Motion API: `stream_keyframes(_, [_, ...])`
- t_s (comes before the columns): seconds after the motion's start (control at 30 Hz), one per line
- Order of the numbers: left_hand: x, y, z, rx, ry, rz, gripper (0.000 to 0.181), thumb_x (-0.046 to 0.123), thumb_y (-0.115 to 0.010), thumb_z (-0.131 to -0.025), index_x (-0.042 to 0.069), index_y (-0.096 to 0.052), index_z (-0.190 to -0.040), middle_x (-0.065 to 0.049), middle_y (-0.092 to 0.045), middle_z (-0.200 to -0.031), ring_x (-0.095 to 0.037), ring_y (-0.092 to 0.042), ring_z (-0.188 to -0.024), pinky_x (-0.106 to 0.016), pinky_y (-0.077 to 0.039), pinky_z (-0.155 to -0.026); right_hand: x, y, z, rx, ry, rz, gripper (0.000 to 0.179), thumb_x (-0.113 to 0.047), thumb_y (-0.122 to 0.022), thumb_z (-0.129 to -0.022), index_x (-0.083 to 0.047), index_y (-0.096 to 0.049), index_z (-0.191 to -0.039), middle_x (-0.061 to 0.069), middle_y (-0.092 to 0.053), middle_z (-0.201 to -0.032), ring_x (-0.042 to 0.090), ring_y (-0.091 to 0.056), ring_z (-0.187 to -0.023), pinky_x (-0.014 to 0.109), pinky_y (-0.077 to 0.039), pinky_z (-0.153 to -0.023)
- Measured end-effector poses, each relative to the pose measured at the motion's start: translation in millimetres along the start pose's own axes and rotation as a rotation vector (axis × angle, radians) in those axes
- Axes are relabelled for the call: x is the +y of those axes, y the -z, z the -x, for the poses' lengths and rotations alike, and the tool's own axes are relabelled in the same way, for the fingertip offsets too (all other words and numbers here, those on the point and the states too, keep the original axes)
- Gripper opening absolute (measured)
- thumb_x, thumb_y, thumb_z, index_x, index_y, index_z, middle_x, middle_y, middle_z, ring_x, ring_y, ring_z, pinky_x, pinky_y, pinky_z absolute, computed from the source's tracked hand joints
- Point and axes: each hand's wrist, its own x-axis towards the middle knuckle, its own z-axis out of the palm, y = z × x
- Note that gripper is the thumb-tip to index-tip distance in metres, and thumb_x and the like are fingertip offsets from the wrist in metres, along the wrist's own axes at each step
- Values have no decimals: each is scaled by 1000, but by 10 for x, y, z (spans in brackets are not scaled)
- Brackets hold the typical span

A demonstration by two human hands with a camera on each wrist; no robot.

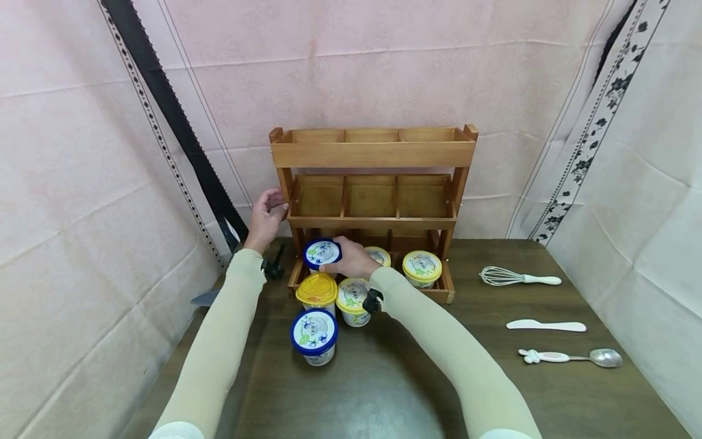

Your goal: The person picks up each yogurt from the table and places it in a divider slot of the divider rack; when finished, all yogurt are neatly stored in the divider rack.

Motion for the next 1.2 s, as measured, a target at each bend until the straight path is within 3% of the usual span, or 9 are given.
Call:
stream_keyframes(0.43, [11,-15,-2,7,12,14,40,4,-66,-103,8,-56,-142,-17,-61,-135,-32,-58,-130,-51,-42,-117,57,-20,-7,-11,-29,-66,90,-48,-81,-92,-11,-38,-162,13,-46,-164,34,-48,-149,51,-40,-123])
stream_keyframes(0.73, [-15,-3,-8,-5,0,3,36,9,-68,-103,15,-59,-138,-9,-63,-131,-26,-60,-127,-47,-45,-115,70,-9,-1,-17,-19,-95,83,-39,-79,-96,-10,-38,-162,14,-45,-165,34,-46,-151,51,-38,-124])
stream_keyframes(1.2, [-10,4,-4,-10,0,-10,36,11,-67,-104,16,-59,-139,-8,-63,-133,-25,-60,-128,-52,-44,-116,99,94,96,-24,30,-226,79,-33,-77,-98,-13,-37,-162,11,-42,-167,32,-40,-155,53,-36,-125])
